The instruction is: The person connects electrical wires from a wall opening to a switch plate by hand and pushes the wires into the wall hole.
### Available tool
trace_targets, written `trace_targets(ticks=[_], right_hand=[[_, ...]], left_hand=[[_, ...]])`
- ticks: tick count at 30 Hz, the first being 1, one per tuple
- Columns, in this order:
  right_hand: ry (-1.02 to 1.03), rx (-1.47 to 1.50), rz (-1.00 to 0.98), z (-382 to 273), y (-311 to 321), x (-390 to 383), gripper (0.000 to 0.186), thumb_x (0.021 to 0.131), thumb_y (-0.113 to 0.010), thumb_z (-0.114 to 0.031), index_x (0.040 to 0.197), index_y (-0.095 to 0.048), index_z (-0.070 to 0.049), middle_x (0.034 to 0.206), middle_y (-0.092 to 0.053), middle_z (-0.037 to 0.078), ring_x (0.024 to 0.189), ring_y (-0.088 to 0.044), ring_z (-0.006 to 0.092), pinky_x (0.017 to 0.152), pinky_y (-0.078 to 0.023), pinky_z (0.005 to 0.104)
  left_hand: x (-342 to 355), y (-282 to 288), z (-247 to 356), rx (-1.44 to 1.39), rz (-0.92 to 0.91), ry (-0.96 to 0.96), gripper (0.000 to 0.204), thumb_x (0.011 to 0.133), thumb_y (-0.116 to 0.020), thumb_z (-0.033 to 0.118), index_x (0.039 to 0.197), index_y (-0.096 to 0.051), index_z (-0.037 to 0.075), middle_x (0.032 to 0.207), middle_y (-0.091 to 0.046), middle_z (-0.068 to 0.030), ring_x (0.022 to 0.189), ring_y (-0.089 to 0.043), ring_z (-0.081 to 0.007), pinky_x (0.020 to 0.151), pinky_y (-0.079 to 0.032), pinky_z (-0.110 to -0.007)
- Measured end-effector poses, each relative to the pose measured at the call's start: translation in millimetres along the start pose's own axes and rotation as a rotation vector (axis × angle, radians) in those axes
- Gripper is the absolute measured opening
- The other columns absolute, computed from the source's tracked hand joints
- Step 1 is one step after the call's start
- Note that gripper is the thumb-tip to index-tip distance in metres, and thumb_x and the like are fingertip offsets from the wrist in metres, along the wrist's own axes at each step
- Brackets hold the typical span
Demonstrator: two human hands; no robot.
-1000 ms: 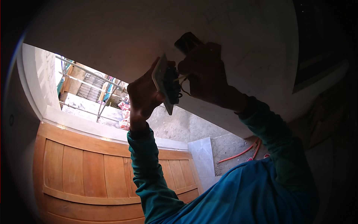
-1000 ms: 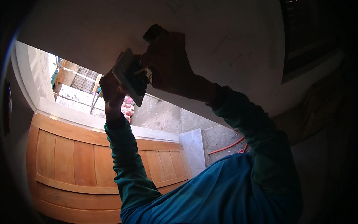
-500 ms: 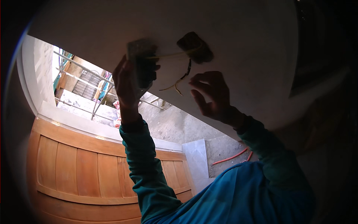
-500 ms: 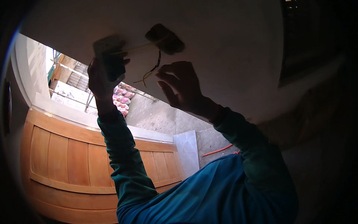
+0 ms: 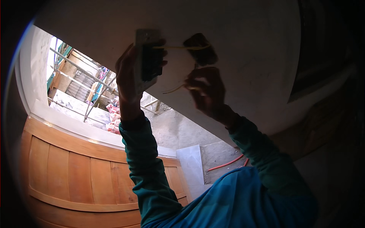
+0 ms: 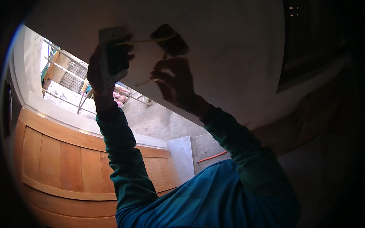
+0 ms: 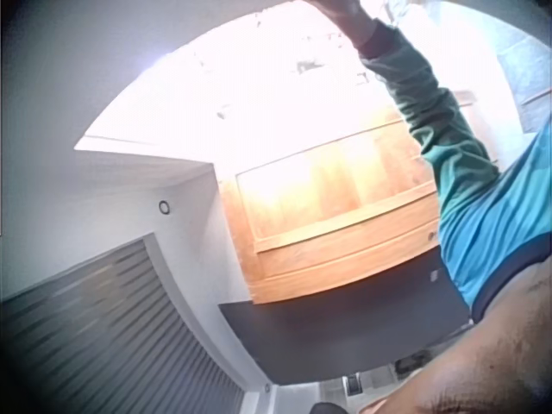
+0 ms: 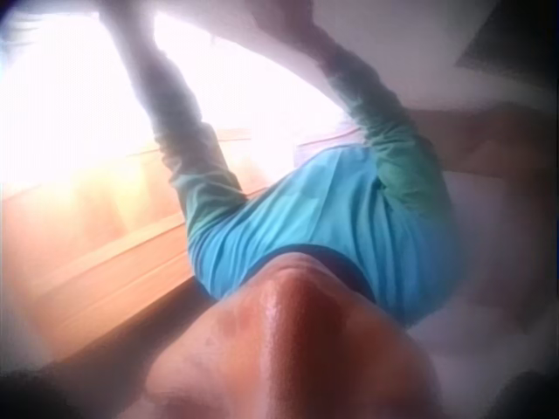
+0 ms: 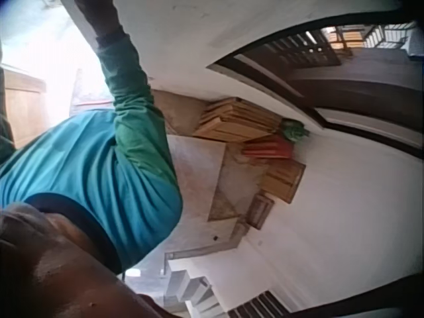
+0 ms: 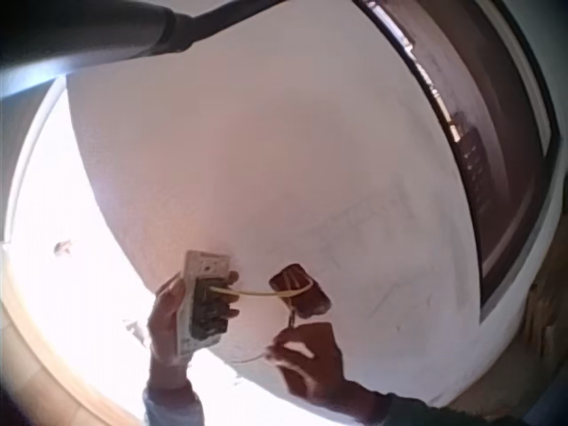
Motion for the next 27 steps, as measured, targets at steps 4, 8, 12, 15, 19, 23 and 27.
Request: trace_targets(ticks=[4, 8, 12, 15, 19, 23, 27], right_hand=[[-0.578, 0.418, 0.303, 48.1, 50.5, -1.5, 0.016, 0.092, -0.057, -0.014, 0.101, -0.055, -0.002, 0.098, -0.062, 0.01, 0.092, -0.059, 0.0212, 0.089, -0.043, 0.0345], [-0.475, 0.455, 0.241, 60.7, 67.0, 13.2, 0.023, 0.097, -0.052, -0.022, 0.1, -0.049, 0.001, 0.093, -0.062, 0.014, 0.09, -0.059, 0.0214, 0.087, -0.044, 0.0344], [-0.446, 0.434, 0.164, 47.3, 64.8, 18.3, 0.011, 0.097, -0.046, -0.011, 0.095, -0.052, -0.002, 0.092, -0.065, 0.012, 0.085, -0.062, 0.0183, 0.083, -0.046, 0.0319], [-0.391, 0.574, 0.063, 49.0, 62.1, 17.9, 0.013, 0.098, -0.046, -0.013, 0.096, -0.051, -0.002, 0.091, -0.066, 0.012, 0.085, -0.062, 0.0184, 0.082, -0.046, 0.0317], [-0.44, 0.487, -0.021, 42.9, 56.1, 13.3, 0.035, 0.099, -0.046, -0.031, 0.099, -0.05, 0.003, 0.096, -0.063, 0.017, 0.09, -0.059, 0.0211, 0.086, -0.045, 0.0358], [-0.337, 0.566, -0.105, 28.6, 46.5, 9.9, 0.025, 0.097, -0.052, -0.025, 0.098, -0.054, 0.0, 0.094, -0.063, 0.016, 0.092, -0.059, 0.0201, 0.083, -0.048, 0.035], [-0.455, 0.562, -0.071, 33.0, 42.5, -0.1, 0.015, 0.091, -0.061, -0.018, 0.089, -0.062, -0.004, 0.08, -0.062, 0.007, 0.089, -0.061, 0.0201, 0.082, -0.048, 0.0339]], left_hand=[[-7.3, 10.6, 0.1, 0.031, 0.015, -0.054, 0.047, 0.097, -0.039, 0.036, 0.12, -0.053, -0.003, 0.104, -0.064, -0.0218, 0.087, -0.068, -0.027, 0.072, -0.058, -0.035], [0.5, 13.9, -13.7, -0.116, 0.004, -0.035, 0.048, 0.096, -0.042, 0.038, 0.12, -0.053, -0.002, 0.103, -0.064, -0.0214, 0.087, -0.068, -0.0277, 0.072, -0.058, -0.036], [-2.8, 10.5, -7.3, 0.002, 0.026, -0.19, 0.053, 0.093, -0.045, 0.043, 0.12, -0.052, -0.002, 0.102, -0.064, -0.0216, 0.086, -0.069, -0.0274, 0.071, -0.059, -0.037], [-1.3, 5.5, -11.4, -0.127, 0.04, -0.009, 0.059, 0.091, -0.047, 0.048, 0.121, -0.051, -0.003, 0.101, -0.064, -0.0226, 0.086, -0.069, -0.0273, 0.071, -0.059, -0.037], [-4.3, 12.7, -29.5, -0.326, -0.048, 0.099, 0.055, 0.093, -0.046, 0.044, 0.128, -0.046, 0.002, 0.111, -0.059, -0.0241, 0.097, -0.064, -0.0332, 0.078, -0.056, -0.042], [-10.1, 12.3, -35.2, -0.403, -0.096, 0.136, 0.052, 0.097, -0.043, 0.04, 0.137, -0.041, 0.007, 0.123, -0.053, -0.0257, 0.107, -0.06, -0.0382, 0.084, -0.055, -0.046], [-9.3, 4.8, -35.8, -0.373, -0.076, 0.186, 0.054, 0.096, -0.042, 0.041, 0.136, -0.041, 0.005, 0.124, -0.053, -0.0248, 0.106, -0.061, -0.0373, 0.083, -0.055, -0.045]])
Point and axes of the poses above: each hand's wrist, its own x-axis towards the middle knuckle, its own y-axis out of the back of the hand, z = x × y, the point moved 8 cm from there along x, towards the middle knuckle
